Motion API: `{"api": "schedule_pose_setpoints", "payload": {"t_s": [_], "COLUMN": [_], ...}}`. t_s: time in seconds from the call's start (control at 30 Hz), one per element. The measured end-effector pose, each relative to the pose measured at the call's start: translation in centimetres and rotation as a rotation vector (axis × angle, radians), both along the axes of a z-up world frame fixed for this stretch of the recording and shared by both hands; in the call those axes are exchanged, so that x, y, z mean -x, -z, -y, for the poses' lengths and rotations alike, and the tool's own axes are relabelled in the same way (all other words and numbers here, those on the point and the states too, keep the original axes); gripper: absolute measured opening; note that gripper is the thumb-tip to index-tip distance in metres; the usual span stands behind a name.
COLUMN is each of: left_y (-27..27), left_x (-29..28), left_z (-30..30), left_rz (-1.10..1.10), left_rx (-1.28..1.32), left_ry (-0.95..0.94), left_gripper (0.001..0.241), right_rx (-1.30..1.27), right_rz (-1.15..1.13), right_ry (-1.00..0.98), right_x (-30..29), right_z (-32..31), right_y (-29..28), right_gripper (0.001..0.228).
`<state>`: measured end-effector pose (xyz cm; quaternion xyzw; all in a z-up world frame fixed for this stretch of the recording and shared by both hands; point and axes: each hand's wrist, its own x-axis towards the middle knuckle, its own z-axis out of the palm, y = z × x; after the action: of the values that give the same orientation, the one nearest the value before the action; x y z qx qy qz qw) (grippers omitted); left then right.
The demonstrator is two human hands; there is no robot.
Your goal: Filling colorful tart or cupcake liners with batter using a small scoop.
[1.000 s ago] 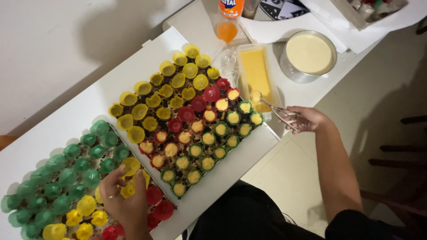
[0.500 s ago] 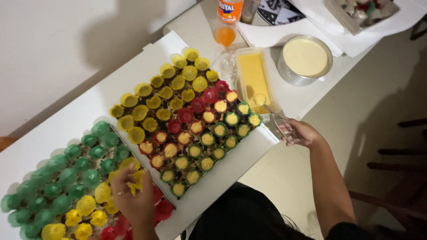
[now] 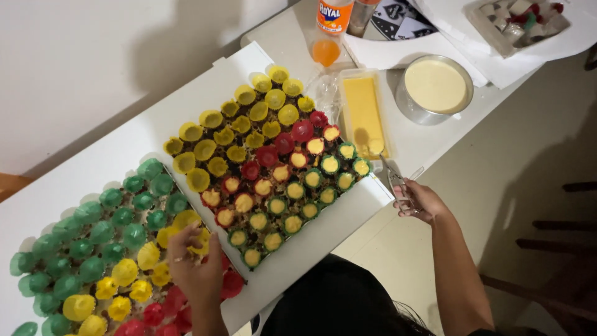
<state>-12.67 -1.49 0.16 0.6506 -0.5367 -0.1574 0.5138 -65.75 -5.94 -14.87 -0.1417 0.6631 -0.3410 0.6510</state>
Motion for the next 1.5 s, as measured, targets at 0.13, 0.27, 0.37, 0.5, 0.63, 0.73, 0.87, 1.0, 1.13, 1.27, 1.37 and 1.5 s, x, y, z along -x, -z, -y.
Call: {"api": "schedule_pose_setpoints", "payload": {"t_s": [0.13, 0.27, 0.37, 0.5, 0.63, 0.73, 0.87, 1.0, 1.13, 1.27, 1.37, 1.5], "left_y": [-1.3, -2.1, -2.0, -1.9, -2.5, -1.8, -2.3, -2.6, -2.0, -1.8, -1.2, -1.2], "left_x": [1.0, 1.8, 1.9, 1.7, 0.9, -0.6, -2.4, -3.8, -4.8, -5.8, -6.6, -7.3], "left_z": [-0.3, -0.5, -0.8, -0.9, -1.3, -2.0, -3.1, -4.1, -5.1, -6.0, -6.4, -6.7], "left_rz": [0.083, 0.191, 0.228, 0.277, 0.267, 0.255, 0.25, 0.266, 0.222, 0.223, 0.2, 0.195], "left_rx": [0.008, 0.005, -0.001, -0.001, -0.004, -0.01, -0.064, -0.037, -0.074, -0.08, -0.086, -0.091], "left_ry": [0.013, 0.019, 0.05, 0.073, 0.092, 0.07, 0.023, 0.095, 0.136, 0.152, 0.168, 0.189], "left_gripper": [0.038, 0.037, 0.035, 0.034, 0.035, 0.033, 0.031, 0.029, 0.028, 0.03, 0.029, 0.027], "right_rx": [0.008, 0.04, 0.044, 0.032, 0.028, 0.137, 0.215, 0.271, 0.307, 0.327, 0.32, 0.281], "right_rz": [0.001, 0.013, -0.019, -0.012, -0.072, 0.022, 0.05, -0.111, -0.048, 0.102, 0.127, -0.02], "right_ry": [0.014, 0.05, 0.047, -0.003, -0.011, 0.004, -0.006, 0.006, -0.028, -0.084, -0.179, -0.303], "right_x": [-0.9, -1.0, -0.7, 0.3, 1.3, 3.6, 1.6, -2.3, -6.2, -12.6, -18.4, -25.5], "right_z": [-0.4, -0.6, -0.7, -0.9, -1.1, -1.9, -0.9, -1.3, -1.8, -2.1, -1.4, 0.1], "right_y": [0.0, -0.5, 0.4, 0.6, 1.3, 2.2, -0.4, -6.0, -10.2, -11.7, -13.5, -15.6], "right_gripper": [0.043, 0.042, 0.043, 0.045, 0.045, 0.042, 0.042, 0.042, 0.046, 0.046, 0.048, 0.05]}}
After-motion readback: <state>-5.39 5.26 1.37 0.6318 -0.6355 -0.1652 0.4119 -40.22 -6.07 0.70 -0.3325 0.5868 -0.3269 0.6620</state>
